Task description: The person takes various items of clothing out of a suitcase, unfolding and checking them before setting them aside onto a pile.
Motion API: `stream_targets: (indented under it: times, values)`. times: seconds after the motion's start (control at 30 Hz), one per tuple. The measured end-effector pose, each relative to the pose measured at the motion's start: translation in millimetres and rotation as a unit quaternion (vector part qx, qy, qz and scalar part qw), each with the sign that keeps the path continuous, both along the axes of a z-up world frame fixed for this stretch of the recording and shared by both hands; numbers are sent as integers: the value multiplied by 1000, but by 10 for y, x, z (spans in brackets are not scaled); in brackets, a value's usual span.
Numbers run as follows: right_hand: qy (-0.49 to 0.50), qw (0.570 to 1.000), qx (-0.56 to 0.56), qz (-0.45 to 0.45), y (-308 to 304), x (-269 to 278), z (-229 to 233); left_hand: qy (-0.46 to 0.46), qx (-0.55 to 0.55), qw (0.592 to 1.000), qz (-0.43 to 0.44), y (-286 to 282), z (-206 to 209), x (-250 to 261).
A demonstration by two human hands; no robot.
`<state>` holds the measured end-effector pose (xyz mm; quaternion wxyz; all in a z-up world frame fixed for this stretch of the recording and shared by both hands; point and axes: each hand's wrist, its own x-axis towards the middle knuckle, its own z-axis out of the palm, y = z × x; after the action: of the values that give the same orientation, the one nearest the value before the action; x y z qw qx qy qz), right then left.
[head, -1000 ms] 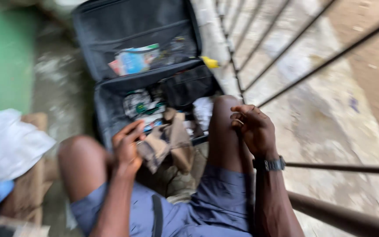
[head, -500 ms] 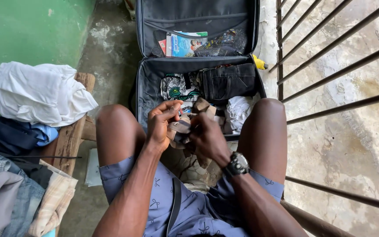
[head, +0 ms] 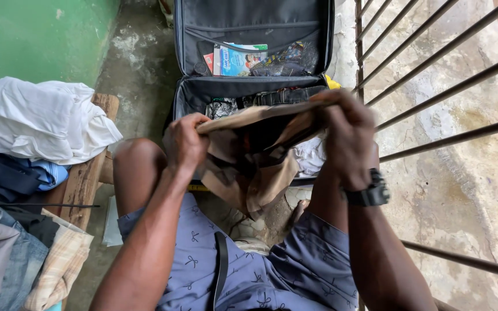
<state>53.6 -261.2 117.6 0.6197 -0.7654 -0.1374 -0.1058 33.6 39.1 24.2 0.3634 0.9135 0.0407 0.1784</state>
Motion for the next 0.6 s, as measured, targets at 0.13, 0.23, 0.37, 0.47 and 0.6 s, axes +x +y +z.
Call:
stream_targets:
  times: [0.13,0.23,0.37,0.47,0.6]
  values:
    - [-36,995,81,-40,-467,172,49,-55,69,996,31,286,-227,123]
    - [-52,985,83,-145,-814,209,-91,-8,-87,993,79,354,-302,234]
    - [149,941,-287,-105,-896,124,-484,-61,-274,958,-55,126,-55,313]
    - [69,913,-401,-8,-522,-109,-587,-45,-320,938,-122,-139,-73,351]
    - [132,958,-234,97,178,-360,-854,54,-272,951,-134,-534,267,215]
